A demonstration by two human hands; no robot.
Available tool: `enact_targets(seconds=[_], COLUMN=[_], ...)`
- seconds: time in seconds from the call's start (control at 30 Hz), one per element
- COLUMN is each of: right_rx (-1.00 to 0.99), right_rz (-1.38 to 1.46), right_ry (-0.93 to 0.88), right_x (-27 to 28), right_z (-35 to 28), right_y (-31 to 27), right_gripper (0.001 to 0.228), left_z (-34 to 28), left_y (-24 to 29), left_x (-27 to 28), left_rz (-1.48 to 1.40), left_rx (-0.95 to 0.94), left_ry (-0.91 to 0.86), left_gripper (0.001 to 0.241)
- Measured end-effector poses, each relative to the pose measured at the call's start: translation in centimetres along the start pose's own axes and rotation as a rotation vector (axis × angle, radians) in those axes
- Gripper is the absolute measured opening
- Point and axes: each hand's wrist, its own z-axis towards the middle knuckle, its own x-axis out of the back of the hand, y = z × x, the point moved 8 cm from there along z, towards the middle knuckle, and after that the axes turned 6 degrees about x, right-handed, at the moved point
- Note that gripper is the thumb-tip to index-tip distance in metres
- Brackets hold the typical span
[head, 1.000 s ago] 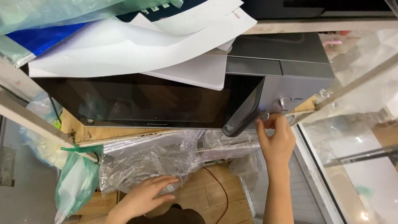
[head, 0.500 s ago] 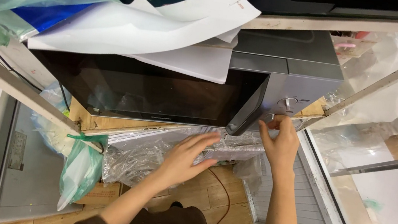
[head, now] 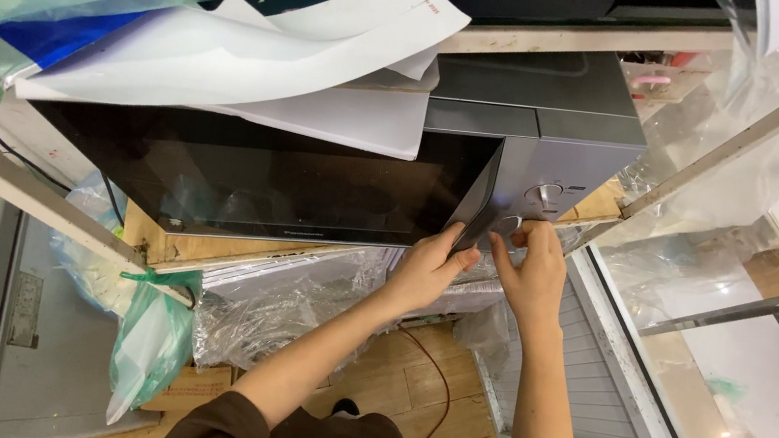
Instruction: Retrieve frozen cake base and components, defrost in microwave, and cut a small cake base.
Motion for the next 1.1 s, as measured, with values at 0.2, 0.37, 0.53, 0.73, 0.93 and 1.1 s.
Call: enact_targets(seconds=[0.2,0.37,0.53,0.73,0.93,1.1], right_rx=[0.005,-0.012,-0.030,-0.013,-0.009,-0.032], right_rz=[-0.018,0.002,0.016,0.000,0.003,0.002], right_ry=[-0.002,-0.005,-0.001,0.005,0.004,0.003], right_x=[-0.09,0.17,0.12,0.03,0.01,-0.01], right_z=[-0.06,0.25,0.24,0.11,0.14,0.15], right_y=[0.17,-0.42,-0.27,-0.10,-0.11,-0.03], right_gripper=[0.031,0.027,0.027,0.026,0.026,0.025], left_z=[-0.08,0.14,0.09,0.12,0.08,0.15], left_y=[0.47,0.09,0.48,0.43,0.70,0.56], left_x=[0.02,-0.42,-0.21,-0.28,-0.15,-0.25], left_rz=[0.007,-0.013,-0.005,-0.011,-0.027,-0.044], left_rx=[0.022,-0.015,-0.013,-0.009,-0.027,-0.038], left_ry=[-0.020,-0.050,-0.039,-0.032,-0.027,-0.027], left_gripper=[0.050,0.051,0.049,0.047,0.044,0.043])
